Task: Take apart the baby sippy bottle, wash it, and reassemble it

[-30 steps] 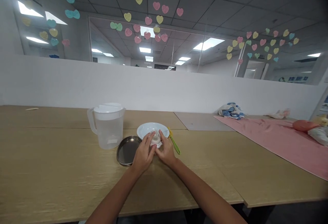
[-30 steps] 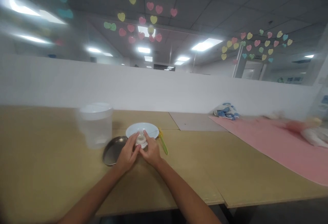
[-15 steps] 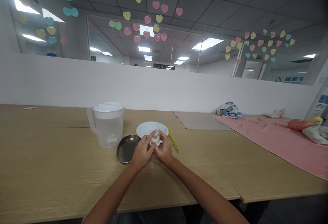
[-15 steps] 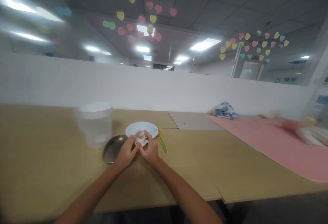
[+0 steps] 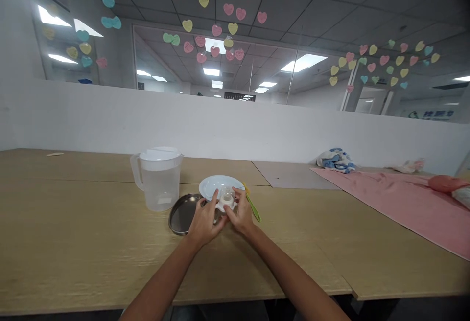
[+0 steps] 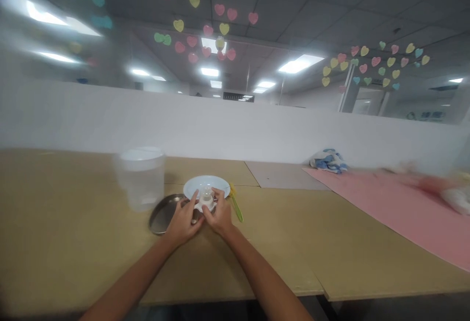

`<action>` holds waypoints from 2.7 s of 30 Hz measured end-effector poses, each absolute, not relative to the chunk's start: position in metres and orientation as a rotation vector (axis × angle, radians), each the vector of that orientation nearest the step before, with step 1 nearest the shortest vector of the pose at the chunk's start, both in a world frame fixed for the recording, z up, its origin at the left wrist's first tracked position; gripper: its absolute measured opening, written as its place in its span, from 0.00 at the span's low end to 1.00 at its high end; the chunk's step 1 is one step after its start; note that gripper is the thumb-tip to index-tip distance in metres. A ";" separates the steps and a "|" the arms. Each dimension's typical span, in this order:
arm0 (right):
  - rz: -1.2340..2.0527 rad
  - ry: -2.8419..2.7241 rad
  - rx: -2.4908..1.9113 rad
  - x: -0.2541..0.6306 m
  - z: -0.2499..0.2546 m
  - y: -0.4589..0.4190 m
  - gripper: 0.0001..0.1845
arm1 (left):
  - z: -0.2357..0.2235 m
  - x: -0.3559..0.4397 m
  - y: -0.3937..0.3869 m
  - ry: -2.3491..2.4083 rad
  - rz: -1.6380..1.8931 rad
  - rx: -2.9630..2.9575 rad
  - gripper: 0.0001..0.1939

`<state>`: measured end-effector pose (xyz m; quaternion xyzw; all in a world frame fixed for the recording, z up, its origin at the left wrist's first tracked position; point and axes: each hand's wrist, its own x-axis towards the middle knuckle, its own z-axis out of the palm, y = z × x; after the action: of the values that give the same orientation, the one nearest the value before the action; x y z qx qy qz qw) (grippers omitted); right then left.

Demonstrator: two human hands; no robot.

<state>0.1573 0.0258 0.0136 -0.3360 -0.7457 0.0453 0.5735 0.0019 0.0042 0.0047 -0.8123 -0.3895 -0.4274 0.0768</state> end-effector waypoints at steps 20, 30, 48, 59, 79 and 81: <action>0.407 -1.544 -0.787 0.153 0.015 0.024 0.25 | 0.003 0.009 0.008 -1.100 -1.208 -2.477 0.39; 0.408 -1.498 -0.809 0.153 0.016 0.024 0.22 | 0.002 0.009 0.008 -1.092 -1.166 -2.509 0.40; 0.307 -1.122 -0.731 0.160 0.031 0.037 0.30 | -0.002 0.007 0.010 -1.179 -1.208 -2.474 0.36; 0.373 -1.355 -0.923 0.177 0.002 0.068 0.26 | 0.000 0.006 0.007 -1.205 -1.222 -2.482 0.35; 0.350 -1.499 -0.963 0.175 0.009 0.057 0.17 | 0.000 0.006 0.009 -1.226 -1.252 -2.519 0.35; 0.313 -1.571 -0.958 0.173 0.010 0.054 0.18 | 0.000 0.006 0.008 -1.228 -1.248 -2.521 0.35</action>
<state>0.1734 0.0538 0.0099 -0.4125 -0.6765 0.1346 0.5950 0.0058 0.0084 0.0005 -0.8208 -0.3999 -0.4063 0.0364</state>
